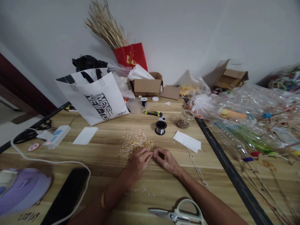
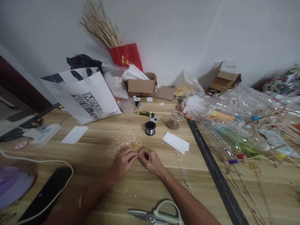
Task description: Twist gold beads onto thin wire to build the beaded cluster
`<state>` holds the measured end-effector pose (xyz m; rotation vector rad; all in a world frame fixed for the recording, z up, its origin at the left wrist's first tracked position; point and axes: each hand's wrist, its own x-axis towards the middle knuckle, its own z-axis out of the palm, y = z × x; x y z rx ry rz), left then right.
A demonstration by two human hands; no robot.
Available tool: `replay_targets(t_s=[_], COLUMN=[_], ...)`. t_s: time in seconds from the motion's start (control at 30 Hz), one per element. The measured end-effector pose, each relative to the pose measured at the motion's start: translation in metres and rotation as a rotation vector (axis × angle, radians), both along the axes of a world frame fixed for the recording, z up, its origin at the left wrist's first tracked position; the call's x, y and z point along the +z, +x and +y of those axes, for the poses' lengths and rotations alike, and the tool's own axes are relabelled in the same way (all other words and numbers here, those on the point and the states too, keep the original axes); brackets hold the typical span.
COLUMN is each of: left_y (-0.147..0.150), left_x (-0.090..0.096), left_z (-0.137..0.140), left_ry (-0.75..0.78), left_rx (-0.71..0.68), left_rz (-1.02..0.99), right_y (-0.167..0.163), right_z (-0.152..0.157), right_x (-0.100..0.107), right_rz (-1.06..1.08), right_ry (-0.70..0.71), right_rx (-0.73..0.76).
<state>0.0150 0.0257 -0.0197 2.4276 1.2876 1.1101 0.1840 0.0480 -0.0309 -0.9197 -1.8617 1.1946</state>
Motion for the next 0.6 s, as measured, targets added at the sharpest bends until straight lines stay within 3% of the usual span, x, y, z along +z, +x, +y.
replay_targets(t_s=[0.4, 0.6], left_y=[-0.0013, -0.0014], left_x=[0.0008, -0.0025], left_z=[0.0075, 0.0105], left_ry=[-0.292, -0.391], left_rx=[0.062, 0.044], left_rz=[-0.082, -0.216], right_y=[0.0002, 0.0001], right_z=[0.0005, 0.0007], right_x=[-0.0031, 0.0002], right_rz=[-0.023, -0.026], right_ry=[0.128, 0.235], right_rx=[-0.077, -0.067])
